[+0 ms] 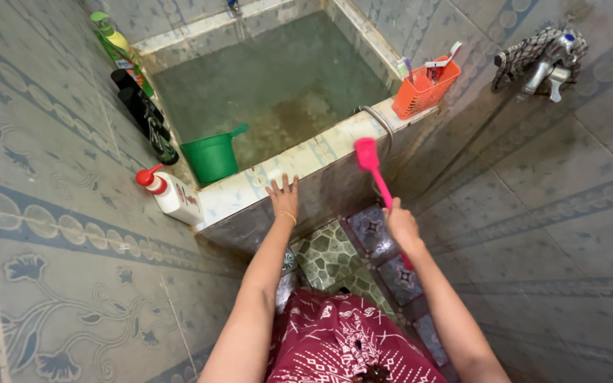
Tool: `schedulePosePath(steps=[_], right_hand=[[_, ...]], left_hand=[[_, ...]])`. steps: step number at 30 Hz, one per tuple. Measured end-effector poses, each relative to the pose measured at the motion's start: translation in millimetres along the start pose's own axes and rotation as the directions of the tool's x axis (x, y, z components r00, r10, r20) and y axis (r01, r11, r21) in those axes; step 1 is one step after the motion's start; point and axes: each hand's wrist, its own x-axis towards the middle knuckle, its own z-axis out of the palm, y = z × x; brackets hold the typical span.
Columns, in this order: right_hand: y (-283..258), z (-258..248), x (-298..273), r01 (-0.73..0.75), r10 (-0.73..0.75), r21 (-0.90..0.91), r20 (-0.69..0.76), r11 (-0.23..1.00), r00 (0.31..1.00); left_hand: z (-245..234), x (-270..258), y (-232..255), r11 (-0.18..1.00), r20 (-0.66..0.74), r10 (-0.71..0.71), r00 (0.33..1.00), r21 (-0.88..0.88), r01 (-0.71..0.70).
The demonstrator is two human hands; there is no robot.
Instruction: The person scrubs the tiled ledge and walls of a bathroom basin using a brush.
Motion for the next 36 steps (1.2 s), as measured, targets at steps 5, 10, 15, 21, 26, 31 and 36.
schedulePosePath(steps=[5, 10, 15, 21, 26, 31, 36], right_hand=[[-23, 27, -31, 0.111, -0.111, -0.007, 0.035, 0.994, 0.993], [-47, 32, -63, 0.230, -0.225, -0.042, 0.094, 0.972, 0.970], [-40, 11, -51, 0.222, -0.216, -0.050, 0.103, 0.974, 0.971], [-9, -13, -22, 0.125, -0.121, -0.065, 0.064, 0.990, 0.991], [9, -35, 11, -0.049, 0.050, -0.059, 0.009, 0.997, 0.999], [7, -32, 10, -0.011, 0.012, -0.050, 0.021, 0.999, 1.000], [-4, -17, -10, 0.092, -0.089, -0.038, 0.061, 0.995, 0.994]], left_hand=[[2, 0, 1, 1.000, -0.008, -0.001, 1.000, -0.005, 0.001], [3, -1, 0, 1.000, -0.035, 0.014, 0.999, 0.015, -0.013], [1, -1, 1, 1.000, -0.035, -0.003, 0.999, -0.026, 0.002], [3, 0, 2, 1.000, -0.025, -0.003, 1.000, 0.005, 0.003], [5, 2, 1, 1.000, 0.016, 0.000, 1.000, -0.007, 0.001], [5, 2, 1, 1.000, 0.039, -0.002, 0.999, -0.028, 0.003], [7, 0, 1, 1.000, 0.018, 0.002, 1.000, 0.017, -0.002]])
